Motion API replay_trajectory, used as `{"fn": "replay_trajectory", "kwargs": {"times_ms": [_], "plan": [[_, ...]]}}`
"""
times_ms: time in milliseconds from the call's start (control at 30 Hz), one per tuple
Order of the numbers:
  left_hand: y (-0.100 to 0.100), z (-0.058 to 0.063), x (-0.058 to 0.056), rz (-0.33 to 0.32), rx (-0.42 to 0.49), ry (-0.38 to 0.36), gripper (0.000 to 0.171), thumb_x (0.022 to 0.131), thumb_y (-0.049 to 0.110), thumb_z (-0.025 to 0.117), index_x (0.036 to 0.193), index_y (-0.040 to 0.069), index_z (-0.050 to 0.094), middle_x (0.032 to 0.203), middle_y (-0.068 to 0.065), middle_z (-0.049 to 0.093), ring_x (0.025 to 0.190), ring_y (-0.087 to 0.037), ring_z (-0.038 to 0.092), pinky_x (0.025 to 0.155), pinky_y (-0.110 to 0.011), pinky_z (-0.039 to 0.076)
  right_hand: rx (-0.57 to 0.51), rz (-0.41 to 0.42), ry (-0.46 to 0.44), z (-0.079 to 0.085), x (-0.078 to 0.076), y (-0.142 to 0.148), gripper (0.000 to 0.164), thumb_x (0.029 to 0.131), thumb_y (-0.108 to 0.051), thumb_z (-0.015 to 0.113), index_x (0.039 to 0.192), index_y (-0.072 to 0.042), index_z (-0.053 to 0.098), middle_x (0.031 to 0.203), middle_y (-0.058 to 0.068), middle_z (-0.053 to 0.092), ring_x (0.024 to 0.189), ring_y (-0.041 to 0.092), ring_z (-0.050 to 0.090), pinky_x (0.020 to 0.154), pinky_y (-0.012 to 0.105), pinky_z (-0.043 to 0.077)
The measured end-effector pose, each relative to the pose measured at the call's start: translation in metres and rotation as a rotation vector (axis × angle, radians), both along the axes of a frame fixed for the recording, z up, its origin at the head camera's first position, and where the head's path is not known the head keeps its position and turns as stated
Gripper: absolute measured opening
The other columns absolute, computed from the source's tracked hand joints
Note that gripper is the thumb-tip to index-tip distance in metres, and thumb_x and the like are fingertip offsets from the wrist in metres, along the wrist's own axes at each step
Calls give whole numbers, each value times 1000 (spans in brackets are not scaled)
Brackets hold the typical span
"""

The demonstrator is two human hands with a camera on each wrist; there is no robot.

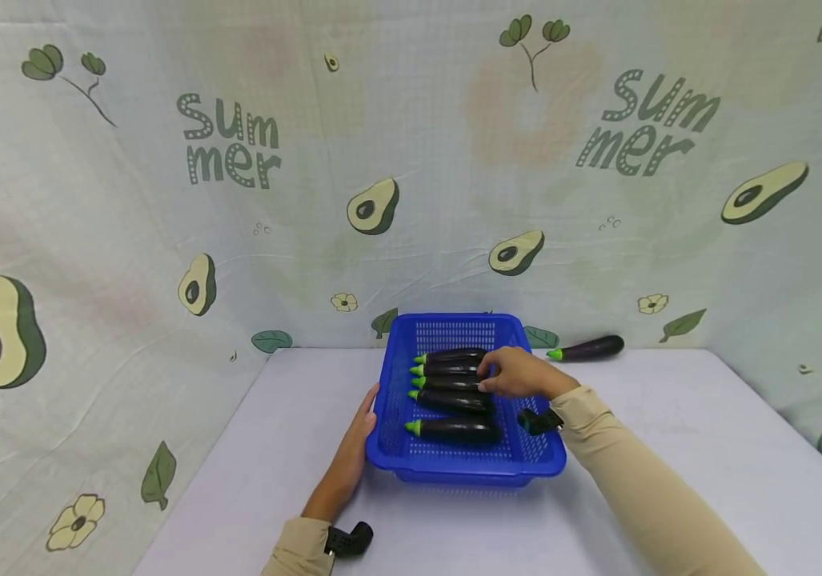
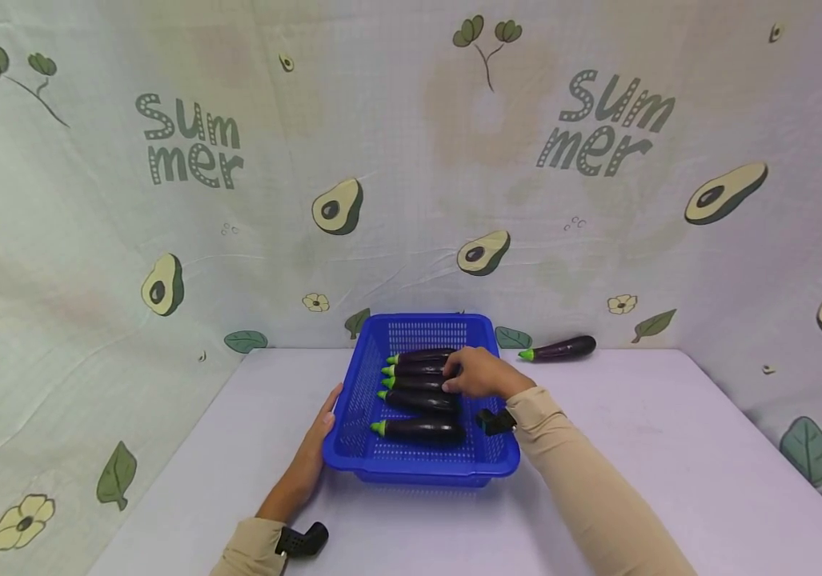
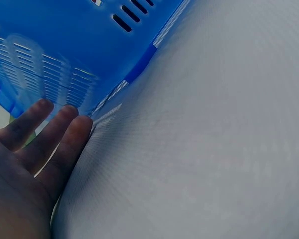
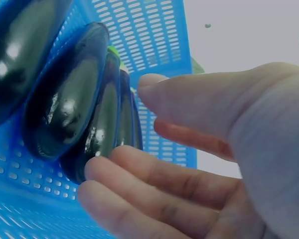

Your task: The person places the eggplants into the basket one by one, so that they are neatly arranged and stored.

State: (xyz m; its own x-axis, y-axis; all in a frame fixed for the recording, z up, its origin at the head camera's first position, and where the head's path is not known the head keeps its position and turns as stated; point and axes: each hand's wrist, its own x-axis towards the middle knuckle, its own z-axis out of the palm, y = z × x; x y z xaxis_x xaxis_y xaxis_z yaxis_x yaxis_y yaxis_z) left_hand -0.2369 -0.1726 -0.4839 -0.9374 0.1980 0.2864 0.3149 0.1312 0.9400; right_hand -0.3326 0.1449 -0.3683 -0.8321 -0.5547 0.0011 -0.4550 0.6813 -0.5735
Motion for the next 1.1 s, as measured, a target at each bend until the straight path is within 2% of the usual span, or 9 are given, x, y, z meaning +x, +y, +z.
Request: {"fn": "replay_trajectory", "kwargs": {"times_ms": [100,167,367,600,767,1100], "plan": [[0,1,0,-4,1,-4,52,110,39,23,161,32,18,166,3,17,152,-23,10,119,-58,6,-52,-4,2,2,0,4,26,92,-15,73,111,2,69,82,10,71,72,30,70,58,30,57],[0,1,0,-3,-1,-8,52,110,40,23,161,33,18,166,3,17,152,-23,10,119,-58,6,-90,-14,10,4,-1,7,27,93,-16,71,113,2,69,84,9,71,75,30,70,59,32,58],[0,1,0,-1,-1,-2,53,110,40,23,162,30,17,166,3,17,152,-23,10,119,-58,6,-198,-78,47,11,-2,20,30,96,-19,69,115,4,68,86,5,70,73,20,68,65,43,59],[0,1,0,-2,2,-5,52,110,40,23,161,31,18,166,2,17,152,-24,11,119,-58,6,-313,-172,62,11,-4,47,28,98,-20,65,116,2,67,102,15,71,86,27,71,72,41,60],[1,1,-1,-6,5,-9,53,110,41,23,161,31,18,166,2,16,152,-25,10,119,-59,6,-318,-228,92,6,-6,69,32,100,-21,64,119,4,66,107,20,70,89,29,71,74,42,60],[0,1,0,9,0,-9,53,110,41,24,161,31,19,166,3,17,152,-24,11,119,-58,7,-293,-289,97,-13,-11,105,30,100,-21,63,117,2,65,105,18,71,90,28,71,71,36,60]]}}
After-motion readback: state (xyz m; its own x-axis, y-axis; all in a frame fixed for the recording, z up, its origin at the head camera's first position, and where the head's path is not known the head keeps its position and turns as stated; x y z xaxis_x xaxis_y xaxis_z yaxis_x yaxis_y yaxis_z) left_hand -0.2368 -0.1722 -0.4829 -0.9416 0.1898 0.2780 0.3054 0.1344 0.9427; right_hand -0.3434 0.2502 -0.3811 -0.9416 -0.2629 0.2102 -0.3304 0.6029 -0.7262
